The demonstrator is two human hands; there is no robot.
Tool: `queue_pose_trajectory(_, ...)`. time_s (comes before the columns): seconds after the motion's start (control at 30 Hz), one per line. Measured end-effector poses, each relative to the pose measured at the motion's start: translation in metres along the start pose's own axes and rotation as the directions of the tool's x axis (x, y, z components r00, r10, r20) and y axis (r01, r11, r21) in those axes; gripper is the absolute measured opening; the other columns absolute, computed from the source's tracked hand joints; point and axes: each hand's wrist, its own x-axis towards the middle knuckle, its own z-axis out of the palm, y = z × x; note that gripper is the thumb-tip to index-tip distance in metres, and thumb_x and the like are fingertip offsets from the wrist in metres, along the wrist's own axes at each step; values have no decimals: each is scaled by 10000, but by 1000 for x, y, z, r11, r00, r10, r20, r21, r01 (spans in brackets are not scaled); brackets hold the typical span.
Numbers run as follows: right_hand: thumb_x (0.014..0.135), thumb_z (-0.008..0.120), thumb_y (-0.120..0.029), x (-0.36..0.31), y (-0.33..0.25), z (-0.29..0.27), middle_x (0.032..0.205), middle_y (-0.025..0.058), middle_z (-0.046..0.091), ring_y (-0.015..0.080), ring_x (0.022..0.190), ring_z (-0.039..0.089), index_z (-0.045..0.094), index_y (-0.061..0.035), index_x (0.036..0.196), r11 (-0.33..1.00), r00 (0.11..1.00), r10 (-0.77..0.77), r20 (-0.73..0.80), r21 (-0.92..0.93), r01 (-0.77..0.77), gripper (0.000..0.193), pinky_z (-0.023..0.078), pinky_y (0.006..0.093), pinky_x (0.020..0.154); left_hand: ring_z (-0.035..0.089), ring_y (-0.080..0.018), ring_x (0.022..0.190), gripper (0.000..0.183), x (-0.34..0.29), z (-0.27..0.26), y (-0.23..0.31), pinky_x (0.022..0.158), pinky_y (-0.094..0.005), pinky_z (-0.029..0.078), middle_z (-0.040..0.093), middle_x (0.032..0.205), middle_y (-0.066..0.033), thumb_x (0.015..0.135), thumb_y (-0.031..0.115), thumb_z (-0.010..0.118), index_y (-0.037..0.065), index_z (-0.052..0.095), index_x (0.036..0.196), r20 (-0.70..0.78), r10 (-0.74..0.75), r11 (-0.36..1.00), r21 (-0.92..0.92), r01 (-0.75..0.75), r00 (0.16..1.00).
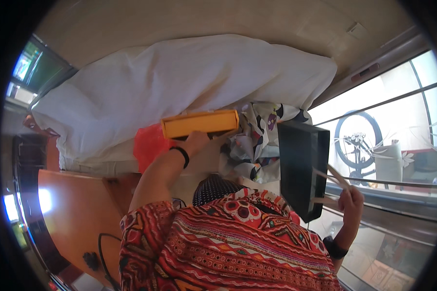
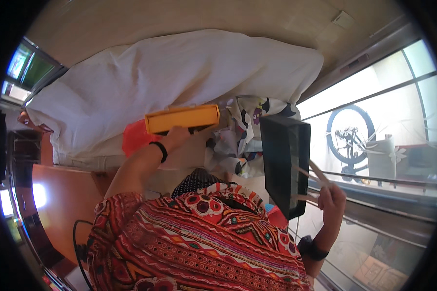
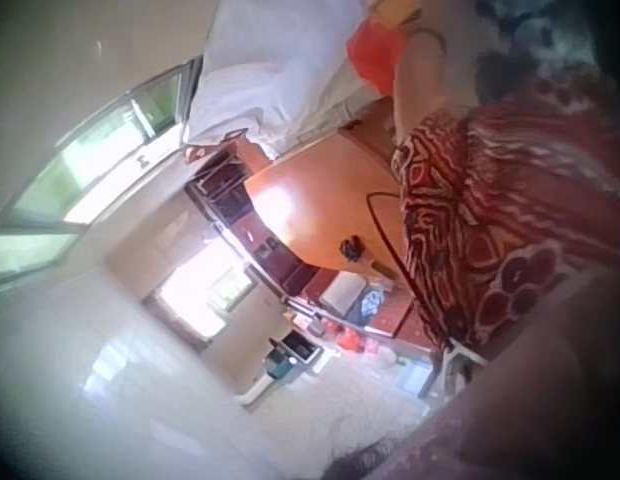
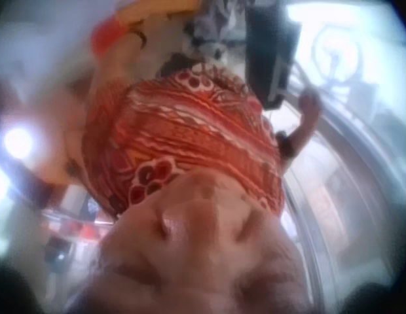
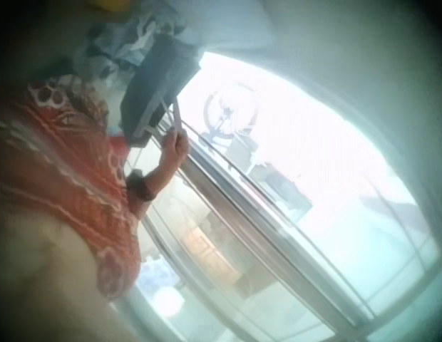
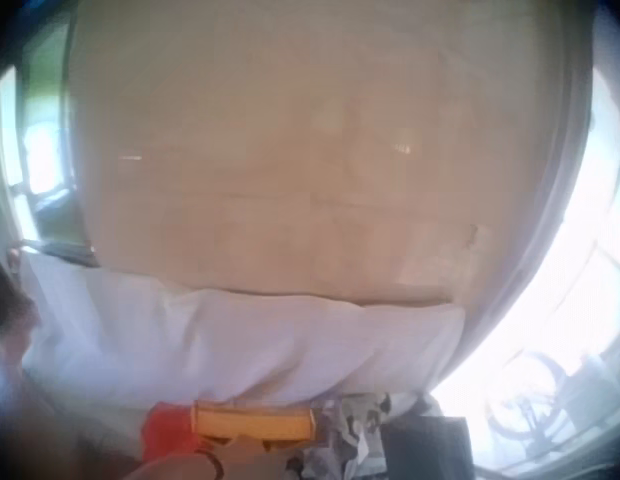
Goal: Wiping down gift boxes and a paper bag with a cloth on a wooden table.
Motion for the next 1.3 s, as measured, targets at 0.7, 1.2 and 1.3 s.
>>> queue_pose_trajectory(0.7, 952, 580, -172, -149, -6, 398, 563, -26, 463, 47, 471, 412, 600, -30, 833, 939, 704, -333, 627, 155, 306, 186, 299, 213, 432, 653, -258, 924, 168, -460, 279, 70, 732, -391, 545, 671, 921, -86, 805, 183, 593, 96, 737, 804, -208, -83, 995, -75, 68, 975)
queue_pose_trajectory(1.2, 868, 635, -168, -68, 118, 513, 654, 58, 613, 122, 548, 594, 610, -28, 823, 956, 813, -47, 580, -210, 205, 150, 463, 260, 464, 638, -232, 924, 96, -478, 134, 85, 758, -351, 529, 635, 888, -44, 803, 147, 597, 104, 683, 800, -171, 218, 972, -52, -229, 961)
queue_pose_trajectory(1.3, 821, 649, -125, -51, 137, 511, 665, 69, 620, 141, 570, 617, 619, -12, 861, 907, 851, -91, 518, -309, 285, 124, 482, 289, 488, 634, -231, 932, 73, -481, 132, 87, 759, -343, 526, 624, 889, -44, 798, 142, 599, 105, 661, 790, -208, 258, 953, -108, -284, 944)
